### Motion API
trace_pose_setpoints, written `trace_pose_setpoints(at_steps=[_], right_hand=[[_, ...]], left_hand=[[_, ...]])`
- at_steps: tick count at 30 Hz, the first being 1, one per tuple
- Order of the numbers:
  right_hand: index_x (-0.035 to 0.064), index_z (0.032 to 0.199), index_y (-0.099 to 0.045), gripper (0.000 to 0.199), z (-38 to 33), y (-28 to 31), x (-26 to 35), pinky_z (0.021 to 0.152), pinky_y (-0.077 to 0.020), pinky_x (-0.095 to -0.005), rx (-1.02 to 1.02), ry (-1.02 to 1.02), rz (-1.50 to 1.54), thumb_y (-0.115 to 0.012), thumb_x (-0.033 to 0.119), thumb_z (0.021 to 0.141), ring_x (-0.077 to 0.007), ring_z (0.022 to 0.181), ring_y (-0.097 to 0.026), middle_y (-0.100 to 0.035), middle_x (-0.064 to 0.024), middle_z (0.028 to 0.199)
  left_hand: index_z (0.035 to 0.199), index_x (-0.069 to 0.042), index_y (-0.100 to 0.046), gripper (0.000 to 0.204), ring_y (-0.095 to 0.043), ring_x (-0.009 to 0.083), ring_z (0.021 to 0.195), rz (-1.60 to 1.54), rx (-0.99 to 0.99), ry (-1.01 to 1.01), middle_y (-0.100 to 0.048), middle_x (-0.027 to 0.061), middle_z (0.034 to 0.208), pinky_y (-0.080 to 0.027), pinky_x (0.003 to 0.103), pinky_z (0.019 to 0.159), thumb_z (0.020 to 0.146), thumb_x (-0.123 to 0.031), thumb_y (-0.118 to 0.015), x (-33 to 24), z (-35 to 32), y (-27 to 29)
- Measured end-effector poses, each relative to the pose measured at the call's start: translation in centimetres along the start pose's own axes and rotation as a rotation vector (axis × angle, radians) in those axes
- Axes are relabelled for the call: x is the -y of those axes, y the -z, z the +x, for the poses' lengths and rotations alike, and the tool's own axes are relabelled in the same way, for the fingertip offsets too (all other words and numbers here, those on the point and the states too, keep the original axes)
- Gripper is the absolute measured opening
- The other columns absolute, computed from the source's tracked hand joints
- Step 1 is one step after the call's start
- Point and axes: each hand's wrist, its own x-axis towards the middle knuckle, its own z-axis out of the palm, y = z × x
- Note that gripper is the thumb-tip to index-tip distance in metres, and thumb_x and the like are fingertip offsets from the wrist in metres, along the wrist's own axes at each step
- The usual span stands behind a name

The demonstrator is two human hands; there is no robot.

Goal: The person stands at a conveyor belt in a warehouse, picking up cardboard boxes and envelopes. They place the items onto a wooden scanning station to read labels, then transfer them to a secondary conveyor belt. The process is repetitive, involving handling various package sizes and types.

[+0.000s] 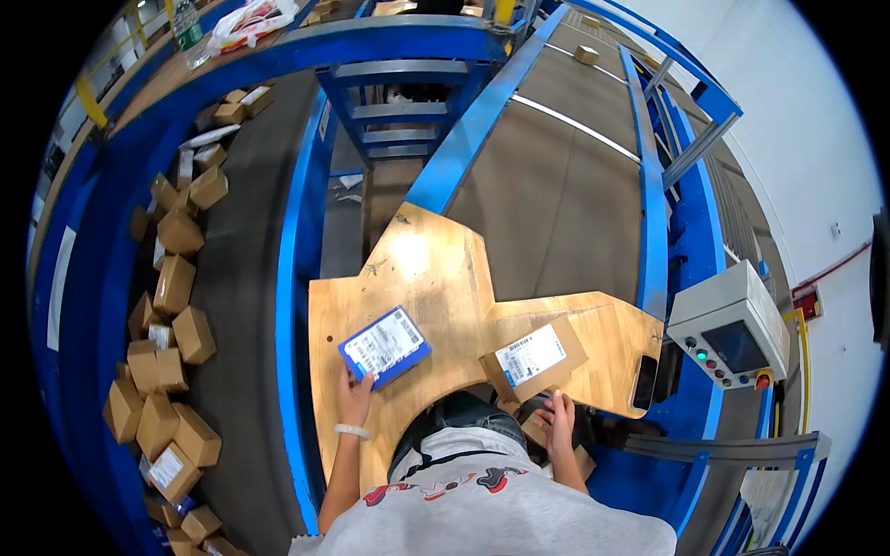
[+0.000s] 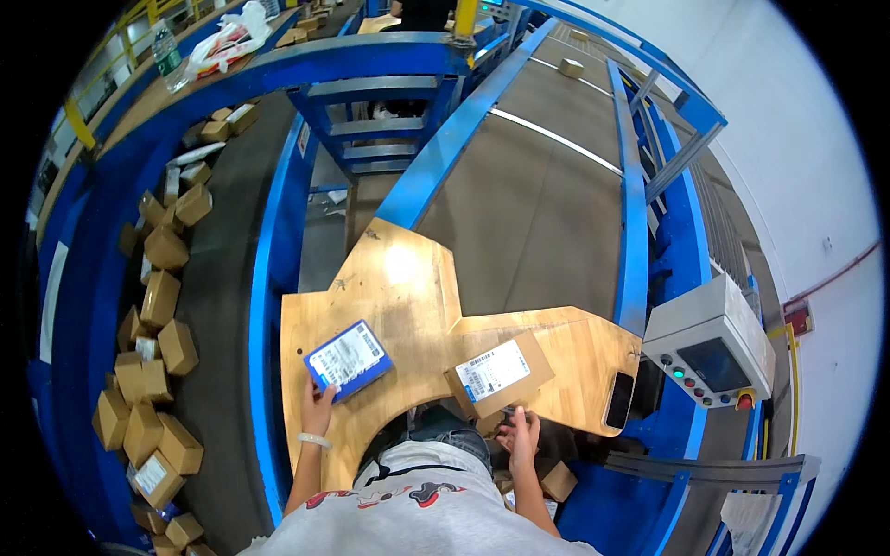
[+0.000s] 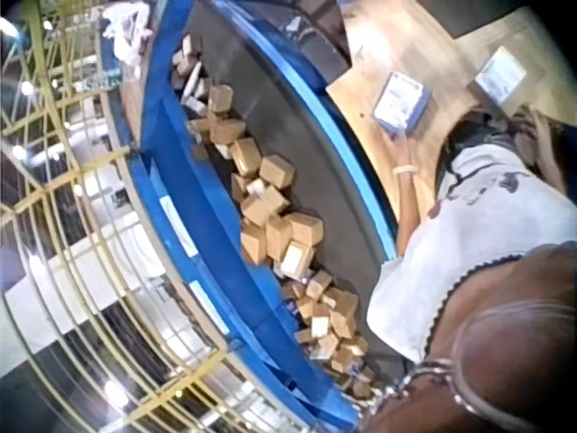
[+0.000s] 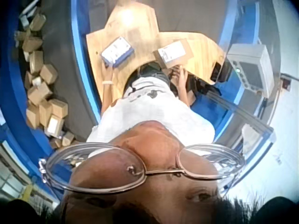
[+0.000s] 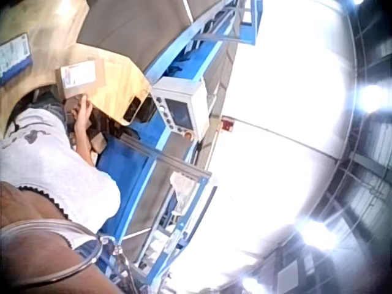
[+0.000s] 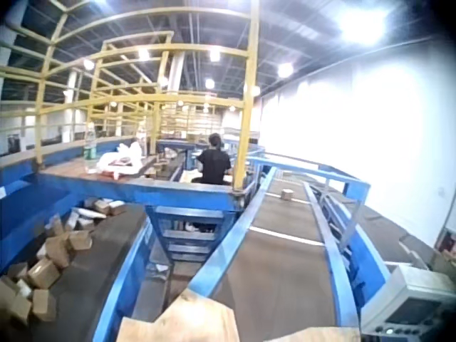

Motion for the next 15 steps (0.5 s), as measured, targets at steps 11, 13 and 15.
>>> trace_pose_setpoints(at_steps=[11,13,15], right_hand=[[-0.0006,0.142,-0.035,0.086,22.2,-12.0,14.1,0.048,-0.0533,-0.0362,-0.114,0.245,-0.024,-0.070,0.061,0.093,-0.0232,0.074,-0.066,-0.060,-0.0210,0.115],[-0.0004,0.134,-0.041,0.077,24.1,-13.1,15.4,0.051,-0.0535,-0.0372,-0.112,0.160,-0.115,-0.068,0.059,0.094,-0.0232,0.070,-0.063,-0.060,-0.0195,0.109],[0.0021,0.122,-0.053,0.056,26.0,-9.3,14.3,0.056,-0.0548,-0.0370,0.002,0.061,-0.215,-0.064,0.052,0.099,-0.0220,0.068,-0.062,-0.064,-0.0145,0.099]], left_hand=[[0.167,-0.015,-0.016,0.090,-0.063,0.0213,0.112,-0.108,0.077,-0.051,-0.057,0.0142,0.135,-0.057,0.032,0.085,0.096,-0.005,-0.070,-4.8,0.7,-3.2],[0.168,-0.018,-0.014,0.093,-0.064,0.0215,0.110,-0.112,0.073,-0.103,-0.057,0.0140,0.135,-0.059,0.031,0.079,0.096,-0.007,-0.071,-3.4,1.8,-3.0],[0.167,-0.015,-0.013,0.094,-0.064,0.0230,0.114,-0.162,0.137,-0.059,-0.053,0.0155,0.141,-0.058,0.033,0.084,0.095,-0.006,-0.071,-4.1,2.6,-4.8]])
